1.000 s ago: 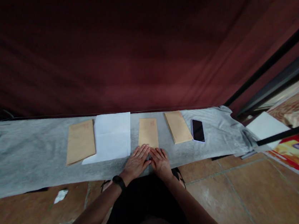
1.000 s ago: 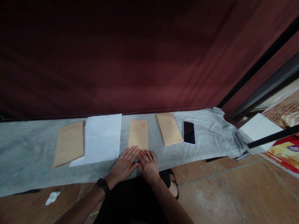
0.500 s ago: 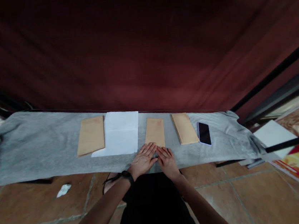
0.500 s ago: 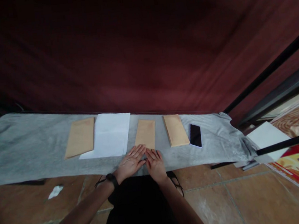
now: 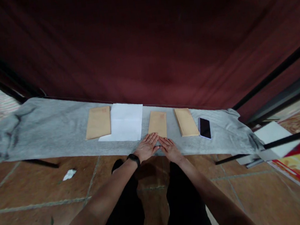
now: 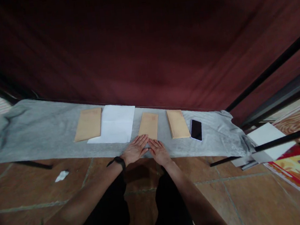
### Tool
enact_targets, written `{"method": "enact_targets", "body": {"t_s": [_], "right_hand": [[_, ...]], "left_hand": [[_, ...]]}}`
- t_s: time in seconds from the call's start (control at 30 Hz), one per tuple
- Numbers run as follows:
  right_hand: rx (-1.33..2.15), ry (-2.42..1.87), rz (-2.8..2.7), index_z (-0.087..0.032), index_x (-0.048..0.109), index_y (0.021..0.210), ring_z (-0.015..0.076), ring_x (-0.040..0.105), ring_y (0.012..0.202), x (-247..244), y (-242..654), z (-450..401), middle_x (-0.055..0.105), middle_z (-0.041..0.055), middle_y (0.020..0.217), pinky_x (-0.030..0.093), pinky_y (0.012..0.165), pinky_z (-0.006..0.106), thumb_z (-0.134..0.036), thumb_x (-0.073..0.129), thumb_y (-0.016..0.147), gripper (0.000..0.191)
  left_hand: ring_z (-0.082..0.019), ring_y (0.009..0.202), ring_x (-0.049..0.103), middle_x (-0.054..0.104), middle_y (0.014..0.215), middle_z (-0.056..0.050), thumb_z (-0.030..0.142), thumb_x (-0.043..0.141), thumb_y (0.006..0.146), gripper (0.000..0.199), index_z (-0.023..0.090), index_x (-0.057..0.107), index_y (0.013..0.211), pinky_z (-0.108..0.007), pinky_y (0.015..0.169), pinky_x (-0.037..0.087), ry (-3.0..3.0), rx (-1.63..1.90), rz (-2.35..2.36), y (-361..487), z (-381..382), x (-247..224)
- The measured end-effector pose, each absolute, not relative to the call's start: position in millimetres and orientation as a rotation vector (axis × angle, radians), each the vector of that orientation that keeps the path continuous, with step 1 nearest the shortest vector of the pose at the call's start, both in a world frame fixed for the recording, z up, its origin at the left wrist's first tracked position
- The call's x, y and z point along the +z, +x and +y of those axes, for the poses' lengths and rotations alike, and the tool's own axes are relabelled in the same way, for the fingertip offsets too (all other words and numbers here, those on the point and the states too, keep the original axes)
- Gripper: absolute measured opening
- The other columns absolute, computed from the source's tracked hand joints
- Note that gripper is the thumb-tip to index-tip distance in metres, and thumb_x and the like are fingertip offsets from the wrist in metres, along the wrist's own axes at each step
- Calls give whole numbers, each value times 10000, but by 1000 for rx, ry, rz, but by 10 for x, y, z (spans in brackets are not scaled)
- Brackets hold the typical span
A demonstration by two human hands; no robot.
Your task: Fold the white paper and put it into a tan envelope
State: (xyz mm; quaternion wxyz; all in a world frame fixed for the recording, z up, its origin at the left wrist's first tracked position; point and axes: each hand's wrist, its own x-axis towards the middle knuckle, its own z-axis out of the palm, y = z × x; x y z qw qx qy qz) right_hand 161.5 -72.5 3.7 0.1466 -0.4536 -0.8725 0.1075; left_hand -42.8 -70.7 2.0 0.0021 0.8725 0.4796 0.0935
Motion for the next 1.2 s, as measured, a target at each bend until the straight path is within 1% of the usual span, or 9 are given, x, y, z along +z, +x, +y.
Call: {"method": "enact_targets", "body": {"t_s": [0.07,0.17,0.37,0.47,0.57,0.63,0.8,1.03,1.2], "right_hand": [[305,-1271,-2549,-230,455,1520,239,438,1448,71,1651,-693,470,67,1559,363,1192,480,-292,429,1032,492],[336,-1251,-2494,-242,518,1475,221,502,1399,69,1642,-658,538,70,1508,395,1173,465,-276,405,1036,455],[350,-1268,-2314,-219,599,1395,220,557,1333,-24,1561,-653,624,75,1421,397,1165,462,-200,439,1001,426],[371,-1235,-2311,-229,665,1304,210,617,1242,15,1548,-562,685,66,1330,429,1133,438,-146,447,972,406],[380,-1274,-2281,-220,713,1211,208,658,1148,57,1509,-432,725,74,1235,482,1060,396,-150,442,969,370],[342,-1325,-2267,-209,697,1246,218,636,1186,48,1473,-380,701,88,1283,484,1045,393,-183,422,988,378],[208,-1340,-2432,-199,561,1432,255,531,1330,-32,1461,-330,550,95,1497,411,1098,436,-213,375,1019,454],[156,-1322,-2543,-164,448,1516,254,378,1466,1,1509,8,422,108,1594,304,1186,455,-261,314,1050,494],[187,-1300,-2591,-210,416,1536,226,366,1476,5,1489,274,401,75,1611,274,1208,458,-304,326,1061,492]], "left_hand": [[-217,1538,250,345,1628,-131,439,283,1050,615,98,350,1557,-408,1262,175,2723,268,1545,-387,-731,27],[-235,1534,263,342,1626,-149,407,292,1046,603,77,367,1545,-417,1260,180,2702,281,1598,-338,-771,13],[-234,1537,256,327,1635,-138,426,321,1045,601,99,373,1547,-402,1266,168,2673,314,1592,-359,-795,9],[-238,1533,266,342,1627,-147,436,341,1043,614,94,359,1553,-405,1270,168,2670,289,1587,-349,-808,32],[-242,1526,286,367,1611,-165,406,330,1045,602,73,366,1545,-407,1272,168,2641,273,1643,-295,-835,37],[-245,1522,296,378,1604,-169,391,328,1044,591,66,380,1535,-406,1271,171,2626,255,1657,-262,-848,30],[-252,1532,269,342,1622,-173,408,340,1041,602,74,355,1542,-433,1271,166,2617,253,1620,-243,-880,45],[-305,1529,267,345,1618,-197,536,427,1009,698,73,368,1527,-465,1264,162,2626,342,1606,-234,-886,132],[-307,1534,254,309,1640,-176,609,458,977,756,125,348,1546,-492,1261,143,2636,324,1544,-251,-807,158]]}}
